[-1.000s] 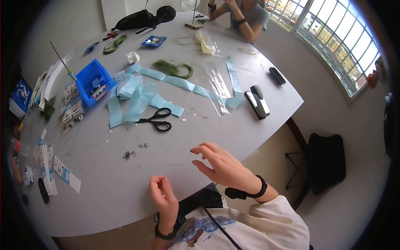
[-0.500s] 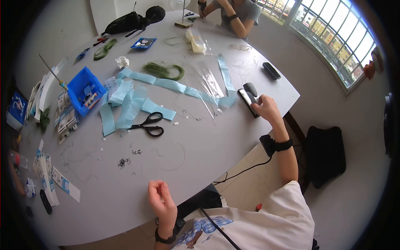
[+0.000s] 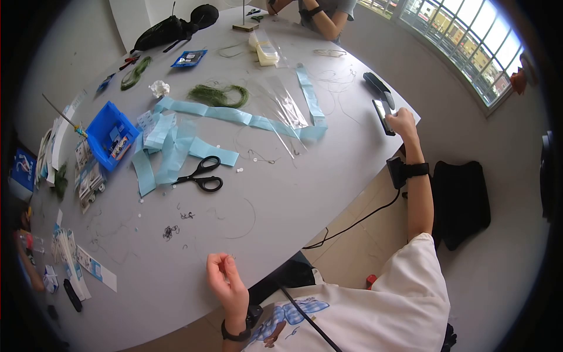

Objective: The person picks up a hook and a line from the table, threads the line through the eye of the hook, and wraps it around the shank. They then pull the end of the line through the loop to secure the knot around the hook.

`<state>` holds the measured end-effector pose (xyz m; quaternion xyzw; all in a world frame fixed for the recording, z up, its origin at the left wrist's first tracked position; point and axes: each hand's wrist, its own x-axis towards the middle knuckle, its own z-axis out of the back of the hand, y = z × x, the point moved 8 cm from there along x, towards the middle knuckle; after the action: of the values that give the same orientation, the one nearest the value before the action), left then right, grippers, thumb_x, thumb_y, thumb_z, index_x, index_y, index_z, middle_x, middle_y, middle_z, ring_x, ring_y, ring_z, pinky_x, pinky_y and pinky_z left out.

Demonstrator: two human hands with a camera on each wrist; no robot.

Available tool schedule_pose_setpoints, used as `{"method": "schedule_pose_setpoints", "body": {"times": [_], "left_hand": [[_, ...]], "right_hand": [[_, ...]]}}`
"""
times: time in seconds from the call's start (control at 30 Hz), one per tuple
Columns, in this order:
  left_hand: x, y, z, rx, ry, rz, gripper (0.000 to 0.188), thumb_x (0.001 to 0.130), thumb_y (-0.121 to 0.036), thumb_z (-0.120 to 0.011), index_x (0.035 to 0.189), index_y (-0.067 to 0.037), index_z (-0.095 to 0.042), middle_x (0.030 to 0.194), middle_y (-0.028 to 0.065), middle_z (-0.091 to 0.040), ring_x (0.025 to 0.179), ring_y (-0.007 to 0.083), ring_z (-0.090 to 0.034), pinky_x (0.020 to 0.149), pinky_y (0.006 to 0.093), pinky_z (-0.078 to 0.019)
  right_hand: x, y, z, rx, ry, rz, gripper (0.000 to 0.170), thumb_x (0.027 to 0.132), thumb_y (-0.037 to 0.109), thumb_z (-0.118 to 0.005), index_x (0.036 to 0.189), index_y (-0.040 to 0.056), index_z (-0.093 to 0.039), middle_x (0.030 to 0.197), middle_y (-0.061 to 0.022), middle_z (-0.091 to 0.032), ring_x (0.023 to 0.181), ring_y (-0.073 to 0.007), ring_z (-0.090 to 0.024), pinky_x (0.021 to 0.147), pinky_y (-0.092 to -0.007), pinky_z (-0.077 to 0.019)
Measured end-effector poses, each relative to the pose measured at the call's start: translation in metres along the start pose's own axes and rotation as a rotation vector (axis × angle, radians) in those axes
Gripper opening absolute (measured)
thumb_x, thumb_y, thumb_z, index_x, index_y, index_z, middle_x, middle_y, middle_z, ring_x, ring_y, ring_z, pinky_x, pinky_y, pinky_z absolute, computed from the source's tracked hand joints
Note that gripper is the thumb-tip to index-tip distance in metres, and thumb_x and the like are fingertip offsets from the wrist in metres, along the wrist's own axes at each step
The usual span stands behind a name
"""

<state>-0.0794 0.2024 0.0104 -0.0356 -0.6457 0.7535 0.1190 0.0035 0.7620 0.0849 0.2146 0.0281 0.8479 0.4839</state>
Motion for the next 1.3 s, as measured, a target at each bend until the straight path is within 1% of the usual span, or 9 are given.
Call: {"method": "schedule_pose_setpoints", "body": {"times": [0.3, 0.4, 0.5, 0.57, 0.63, 0.8, 0.93, 1.17, 1.3], "left_hand": [[0.001, -0.005, -0.001, -0.001, -0.062, -0.003, 0.01, 0.088, -0.008, -0.047, 0.083, 0.0, -0.044, 0.075, 0.0033, -0.042, 0.067, 0.0108, -0.038, 0.061, 0.0231, -0.0339], [0.0, -0.003, 0.0, -0.021, -0.066, 0.002, 0.01, 0.088, -0.008, -0.046, 0.083, 0.0, -0.044, 0.075, 0.0031, -0.041, 0.067, 0.0106, -0.038, 0.061, 0.0229, -0.0335], [-0.001, -0.001, -0.002, 0.017, -0.004, -0.002, 0.009, 0.092, -0.009, -0.044, 0.09, 0.0, -0.045, 0.079, 0.0015, -0.042, 0.07, 0.008, -0.038, 0.066, 0.0206, -0.0345], [0.001, -0.004, -0.003, 0.017, 0.007, 0.0, 0.009, 0.092, -0.009, -0.044, 0.09, -0.001, -0.045, 0.078, 0.0013, -0.041, 0.07, 0.008, -0.037, 0.065, 0.0206, -0.0341], [0.001, -0.004, -0.003, 0.003, -0.019, -0.003, 0.009, 0.09, -0.008, -0.045, 0.086, 0.0, -0.044, 0.076, 0.0021, -0.041, 0.068, 0.0092, -0.038, 0.063, 0.0217, -0.0338], [0.001, -0.004, 0.002, -0.014, -0.058, -0.014, 0.01, 0.088, -0.007, -0.046, 0.082, 0.001, -0.044, 0.074, 0.0032, -0.041, 0.067, 0.0106, -0.038, 0.061, 0.0228, -0.0339], [-0.001, -0.002, 0.0, -0.002, -0.018, 0.006, 0.009, 0.091, -0.01, -0.044, 0.087, -0.002, -0.044, 0.078, 0.0009, -0.041, 0.07, 0.0077, -0.038, 0.064, 0.0204, -0.034], [0.001, -0.003, -0.002, -0.018, 0.001, -0.002, 0.009, 0.091, -0.01, -0.045, 0.087, -0.002, -0.044, 0.078, 0.0009, -0.041, 0.069, 0.0075, -0.038, 0.063, 0.0202, -0.034], [0.0, -0.004, -0.002, -0.012, -0.003, -0.008, 0.009, 0.09, -0.01, -0.045, 0.086, -0.002, -0.044, 0.077, 0.0009, -0.041, 0.069, 0.0074, -0.038, 0.063, 0.0201, -0.0339]], "right_hand": [[0.004, -0.016, -0.023, 0.022, 0.127, -0.067, 0.035, 0.064, 0.024, -0.063, 0.073, -0.0098, -0.063, 0.07, -0.0222, -0.062, 0.069, -0.0308, -0.063, 0.069, -0.0371, -0.049], [-0.003, 0.007, -0.015, -0.173, 0.09, -0.004, 0.04, 0.067, 0.025, -0.064, 0.087, -0.0096, -0.062, 0.086, -0.0229, -0.062, 0.085, -0.0305, -0.062, 0.077, -0.0375, -0.0473], [-0.013, 0.054, 0.01, -0.104, -0.202, 0.202, 0.048, 0.071, 0.03, -0.065, 0.1, -0.007, -0.058, 0.102, -0.0217, -0.058, 0.098, -0.0308, -0.056, 0.084, -0.0376, -0.0447], [-0.009, 0.08, -0.03, 0.124, 0.324, 0.312, 0.053, 0.072, 0.035, -0.066, 0.106, -0.0041, -0.056, 0.106, -0.0207, -0.056, 0.101, -0.0314, -0.054, 0.084, -0.037, -0.044], [-0.015, 0.098, -0.05, 0.117, 0.463, 0.289, 0.055, 0.071, 0.036, -0.068, 0.108, -0.0028, -0.056, 0.105, -0.0205, -0.056, 0.101, -0.0307, -0.054, 0.085, -0.0358, -0.0439], [0.01, 0.096, -0.097, 0.069, 0.491, 0.269, 0.032, 0.067, 0.025, -0.065, 0.077, -0.0053, -0.065, 0.064, -0.015, -0.063, 0.056, -0.0227, -0.061, 0.054, -0.0327, -0.0493], [0.008, 0.098, -0.1, 0.047, 0.599, 0.344, 0.029, 0.068, 0.022, -0.063, 0.076, -0.0052, -0.065, 0.062, -0.012, -0.061, 0.056, -0.0184, -0.059, 0.052, -0.0294, -0.0473], [0.019, 0.075, -0.074, 0.238, 0.579, 0.158, 0.024, 0.073, 0.02, -0.058, 0.067, -0.0034, -0.061, 0.065, -0.007, -0.06, 0.06, -0.0136, -0.058, 0.055, -0.0246, -0.0476], [0.03, 0.068, -0.065, 0.498, 0.494, 0.103, 0.022, 0.077, 0.017, -0.057, 0.084, -0.003, -0.062, 0.074, -0.007, -0.061, 0.067, -0.014, -0.06, 0.059, -0.0255, -0.0496]]}}
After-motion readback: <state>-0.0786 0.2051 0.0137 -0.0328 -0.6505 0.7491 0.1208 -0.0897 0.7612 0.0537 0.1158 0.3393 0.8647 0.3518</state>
